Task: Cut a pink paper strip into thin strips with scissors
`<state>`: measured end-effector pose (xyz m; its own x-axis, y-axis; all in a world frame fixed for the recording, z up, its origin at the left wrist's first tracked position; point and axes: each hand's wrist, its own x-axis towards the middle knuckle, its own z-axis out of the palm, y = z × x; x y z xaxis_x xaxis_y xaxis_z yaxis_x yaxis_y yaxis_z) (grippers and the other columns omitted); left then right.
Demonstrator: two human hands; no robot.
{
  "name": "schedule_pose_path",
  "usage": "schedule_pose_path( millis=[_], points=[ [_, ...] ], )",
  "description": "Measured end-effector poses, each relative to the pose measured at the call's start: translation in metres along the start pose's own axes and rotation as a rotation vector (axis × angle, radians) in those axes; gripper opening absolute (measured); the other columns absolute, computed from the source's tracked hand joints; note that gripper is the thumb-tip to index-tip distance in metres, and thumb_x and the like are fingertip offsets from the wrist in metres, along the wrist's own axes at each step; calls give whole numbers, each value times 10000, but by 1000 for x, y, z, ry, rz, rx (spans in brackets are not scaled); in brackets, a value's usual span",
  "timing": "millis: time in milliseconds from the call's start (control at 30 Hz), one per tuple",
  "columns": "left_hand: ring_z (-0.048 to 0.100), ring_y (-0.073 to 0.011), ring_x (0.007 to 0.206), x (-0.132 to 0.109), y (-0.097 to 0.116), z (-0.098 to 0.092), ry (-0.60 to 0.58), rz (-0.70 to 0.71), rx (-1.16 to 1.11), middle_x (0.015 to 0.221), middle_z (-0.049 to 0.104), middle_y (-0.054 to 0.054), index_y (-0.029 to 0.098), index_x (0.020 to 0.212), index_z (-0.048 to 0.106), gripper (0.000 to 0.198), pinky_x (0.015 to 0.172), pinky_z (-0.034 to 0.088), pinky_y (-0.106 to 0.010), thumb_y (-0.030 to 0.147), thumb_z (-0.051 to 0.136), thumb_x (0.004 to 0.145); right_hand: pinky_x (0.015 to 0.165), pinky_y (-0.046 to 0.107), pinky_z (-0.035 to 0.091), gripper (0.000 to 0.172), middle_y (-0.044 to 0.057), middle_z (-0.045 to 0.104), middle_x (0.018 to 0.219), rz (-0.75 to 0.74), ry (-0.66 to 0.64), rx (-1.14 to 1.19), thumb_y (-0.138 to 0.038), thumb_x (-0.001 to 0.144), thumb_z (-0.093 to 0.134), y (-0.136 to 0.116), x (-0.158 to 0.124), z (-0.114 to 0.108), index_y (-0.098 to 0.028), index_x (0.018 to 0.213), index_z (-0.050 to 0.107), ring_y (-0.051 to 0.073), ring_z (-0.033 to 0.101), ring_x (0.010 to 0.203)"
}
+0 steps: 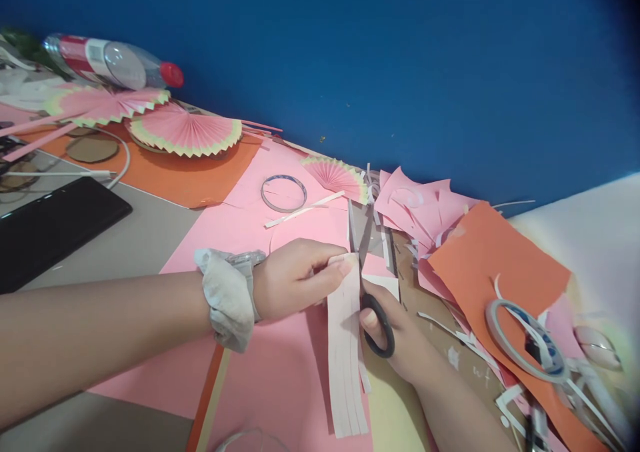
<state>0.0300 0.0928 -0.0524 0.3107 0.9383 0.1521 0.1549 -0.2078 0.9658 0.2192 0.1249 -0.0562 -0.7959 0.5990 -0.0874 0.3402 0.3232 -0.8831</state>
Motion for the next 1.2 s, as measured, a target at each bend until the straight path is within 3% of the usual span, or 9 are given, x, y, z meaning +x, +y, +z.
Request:
schedule_pose_path(
  millis=[200, 467, 700, 1200],
  points=[
    [310, -72, 492, 0, 1, 0, 0, -1, 19, 533, 347, 47, 175, 580, 322, 379, 477, 277, -228, 312, 317, 933, 847, 355, 456, 589, 89, 611, 1016, -1, -110, 210, -645, 859, 365, -1, 0, -2, -186, 1186, 536, 241, 573, 842],
    [301, -73, 494, 0, 0, 0, -6, -7, 41, 534, 347, 45, 175, 580, 321, 379, 484, 260, -238, 309, 308, 934, 788, 339, 447, 516, 77, 580, 975, -21, -85, 196, -622, 867, 379, 2, -1, -1, -215, 1138, 545, 240, 533, 848],
    [283, -73, 495, 0, -1, 0, 1, 12, 41, 536, 320, 49, 176, 580, 310, 366, 484, 237, -244, 293, 327, 927, 622, 282, 387, 472, 30, 504, 787, -31, -56, 120, -630, 868, 360, -2, -1, -1, -208, 954, 553, 192, 456, 694],
    [271, -72, 499, 0, -2, -1, -4, 27, 26, 539, 307, 49, 176, 586, 311, 362, 478, 234, -244, 292, 326, 928, 584, 254, 367, 447, -1, 451, 725, -72, -12, 61, -636, 864, 364, -3, 1, 0, -213, 874, 505, 162, 408, 644]
  ],
)
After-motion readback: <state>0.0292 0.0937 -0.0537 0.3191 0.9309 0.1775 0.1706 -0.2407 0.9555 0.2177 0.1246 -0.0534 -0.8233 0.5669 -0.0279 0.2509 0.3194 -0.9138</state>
